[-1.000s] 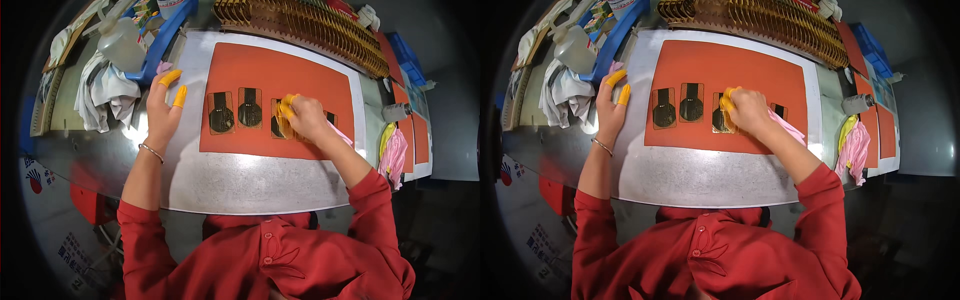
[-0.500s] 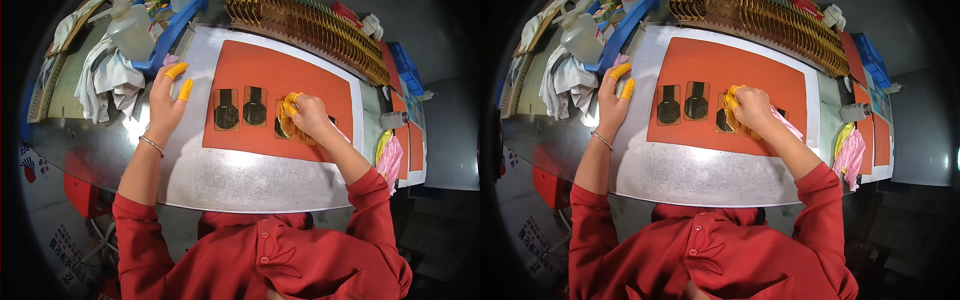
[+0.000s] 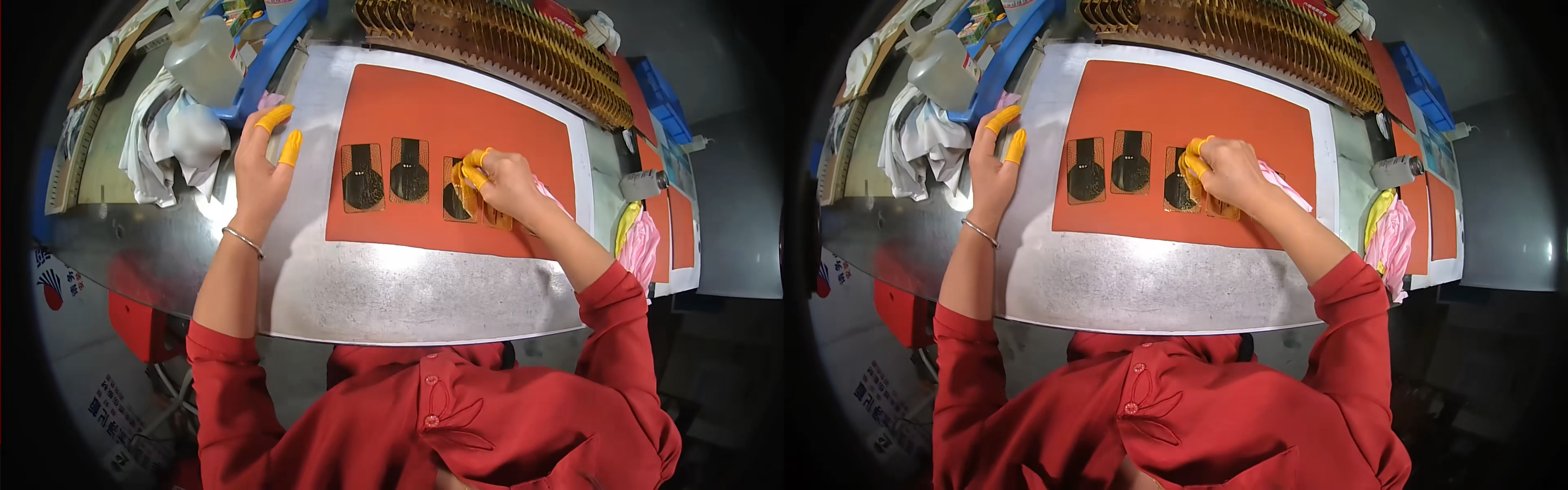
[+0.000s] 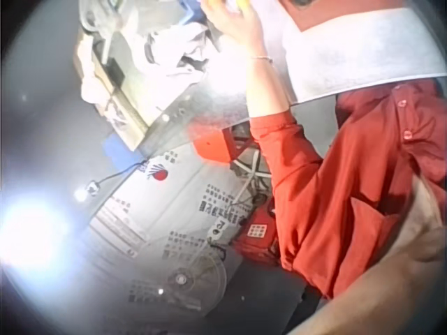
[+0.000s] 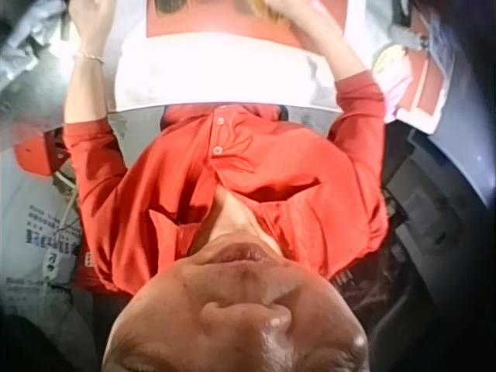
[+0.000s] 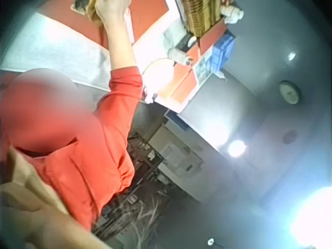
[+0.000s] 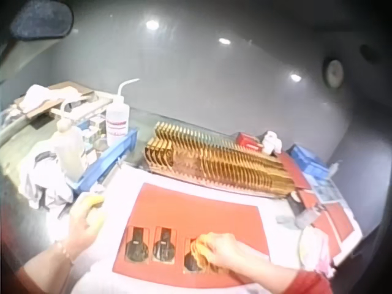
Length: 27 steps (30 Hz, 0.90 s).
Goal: The person wipes four dark medallions on a red mat using a yellow cloth. They repeatedly rub the surface of each medallion, occasionally dipping the cloth into a liquid bottle to re-wet it. The person handles the medallions one at a time, moving from left to right and back.
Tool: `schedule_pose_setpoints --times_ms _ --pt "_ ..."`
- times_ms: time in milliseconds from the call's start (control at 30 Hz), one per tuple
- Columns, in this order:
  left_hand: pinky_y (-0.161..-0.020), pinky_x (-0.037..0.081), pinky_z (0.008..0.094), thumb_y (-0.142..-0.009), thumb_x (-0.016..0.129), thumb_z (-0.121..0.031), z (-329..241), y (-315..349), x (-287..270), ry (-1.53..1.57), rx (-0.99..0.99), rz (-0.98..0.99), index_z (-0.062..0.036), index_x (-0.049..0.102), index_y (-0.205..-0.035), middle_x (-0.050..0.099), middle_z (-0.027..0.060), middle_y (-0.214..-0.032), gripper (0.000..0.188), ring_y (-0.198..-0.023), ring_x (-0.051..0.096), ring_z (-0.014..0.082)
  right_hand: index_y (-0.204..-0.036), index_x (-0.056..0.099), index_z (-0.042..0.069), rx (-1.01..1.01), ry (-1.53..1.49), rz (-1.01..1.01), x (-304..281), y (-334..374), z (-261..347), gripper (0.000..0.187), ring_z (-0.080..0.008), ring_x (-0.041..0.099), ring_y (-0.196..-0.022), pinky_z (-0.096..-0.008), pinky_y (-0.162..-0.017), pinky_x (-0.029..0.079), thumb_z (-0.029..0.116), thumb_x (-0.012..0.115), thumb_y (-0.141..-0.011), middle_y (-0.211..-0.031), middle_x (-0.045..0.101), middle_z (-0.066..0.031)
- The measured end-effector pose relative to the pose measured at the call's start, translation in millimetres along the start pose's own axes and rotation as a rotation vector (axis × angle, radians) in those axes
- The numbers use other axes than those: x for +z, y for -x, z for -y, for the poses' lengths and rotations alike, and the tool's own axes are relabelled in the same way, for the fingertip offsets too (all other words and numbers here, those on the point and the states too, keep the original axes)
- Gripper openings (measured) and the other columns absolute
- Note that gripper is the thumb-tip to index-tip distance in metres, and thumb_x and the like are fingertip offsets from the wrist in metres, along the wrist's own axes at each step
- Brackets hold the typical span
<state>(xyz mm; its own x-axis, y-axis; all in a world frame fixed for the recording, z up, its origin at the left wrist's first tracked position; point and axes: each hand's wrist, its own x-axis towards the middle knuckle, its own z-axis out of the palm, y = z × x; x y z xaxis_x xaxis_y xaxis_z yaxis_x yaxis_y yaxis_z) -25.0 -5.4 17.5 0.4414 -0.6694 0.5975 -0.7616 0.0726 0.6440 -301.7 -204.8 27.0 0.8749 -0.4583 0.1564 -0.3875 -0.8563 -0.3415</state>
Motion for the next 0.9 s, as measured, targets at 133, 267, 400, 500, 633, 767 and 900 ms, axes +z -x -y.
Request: schedule_pose_setpoints --times_ms 133,267,400,500,633,767,900 --pt "-0.090 0.041 0.0296 -0.080 0.058 0.002 -2 1 2 -0.017 0.012 0.023 0.0021 0.057 -0.110 0.056 0.0115 -0.109 0.029 -0.101 0.056 0.0236 -0.076 0.062 0.003 0.028 -0.003 -0.007 -7 -11 0 0.014 -0.0329 0.060 -0.066 -0.0427 -0.060 0.047 0.016 0.060 -0.078 -0.071 0.061 -0.0145" --pt "-0.090 0.041 0.0295 -0.080 0.058 0.001 1 1 3 0.014 -0.014 0.006 0.0022 0.057 -0.109 0.056 0.0117 -0.109 0.029 -0.101 0.056 0.0236 -0.082 0.064 0.004 0.003 -0.009 0.026 -7 -9 5 0.013 -0.0330 0.060 -0.068 -0.0423 -0.061 0.047 0.016 0.059 -0.079 -0.074 0.062 -0.0146" --pt "-0.090 0.041 0.0292 -0.080 0.059 0.001 2 0 5 -0.020 -0.003 0.051 0.0015 0.057 -0.110 0.055 0.0116 -0.110 0.030 -0.101 0.056 0.0233 -0.080 0.063 0.003 -0.024 0.004 0.039 -5 -11 5 0.013 -0.0330 0.060 -0.068 -0.0423 -0.060 0.047 0.016 0.060 -0.079 -0.073 0.062 -0.0148" --pt "-0.090 0.040 0.0288 -0.080 0.059 0.001 0 0 -2 -0.027 -0.021 0.028 0.0011 0.057 -0.110 0.056 0.0112 -0.110 0.030 -0.102 0.055 0.0232 -0.078 0.062 0.003 -0.118 -0.059 0.066 -2 -5 8 0.013 -0.0327 0.059 -0.066 -0.0428 -0.060 0.046 0.016 0.060 -0.079 -0.072 0.062 -0.0149" --pt "-0.091 0.040 0.0286 -0.080 0.059 0.001 4 2 2 -0.020 0.000 0.040 0.0016 0.057 -0.110 0.056 0.0114 -0.111 0.030 -0.102 0.055 0.0233 -0.088 0.065 0.003 0.007 0.046 0.100 -7 -13 4 0.014 -0.0307 0.062 -0.067 -0.0388 -0.060 0.049 0.014 0.064 -0.079 -0.076 0.063 -0.0158" --pt "-0.091 0.040 0.0283 -0.080 0.059 0.001 -1 2 0 -0.017 -0.003 0.029 0.0021 0.057 -0.109 0.056 0.0112 -0.110 0.030 -0.103 0.055 0.0231 -0.086 0.064 0.004 -0.122 0.061 0.079 -5 0 7 0.013 -0.0316 0.062 -0.069 -0.0397 -0.061 0.049 0.015 0.062 -0.080 -0.077 0.063 -0.0149" --pt "-0.091 0.041 0.0294 -0.079 0.060 0.001 3 -1 4 -0.026 0.020 0.035 0.0017 0.057 -0.108 0.056 0.0120 -0.109 0.029 -0.102 0.056 0.0241 -0.086 0.065 0.005 -0.031 0.135 0.053 -6 -11 2 0.011 -0.0309 0.061 -0.068 -0.0398 -0.061 0.048 0.013 0.062 -0.079 -0.075 0.062 -0.0138"
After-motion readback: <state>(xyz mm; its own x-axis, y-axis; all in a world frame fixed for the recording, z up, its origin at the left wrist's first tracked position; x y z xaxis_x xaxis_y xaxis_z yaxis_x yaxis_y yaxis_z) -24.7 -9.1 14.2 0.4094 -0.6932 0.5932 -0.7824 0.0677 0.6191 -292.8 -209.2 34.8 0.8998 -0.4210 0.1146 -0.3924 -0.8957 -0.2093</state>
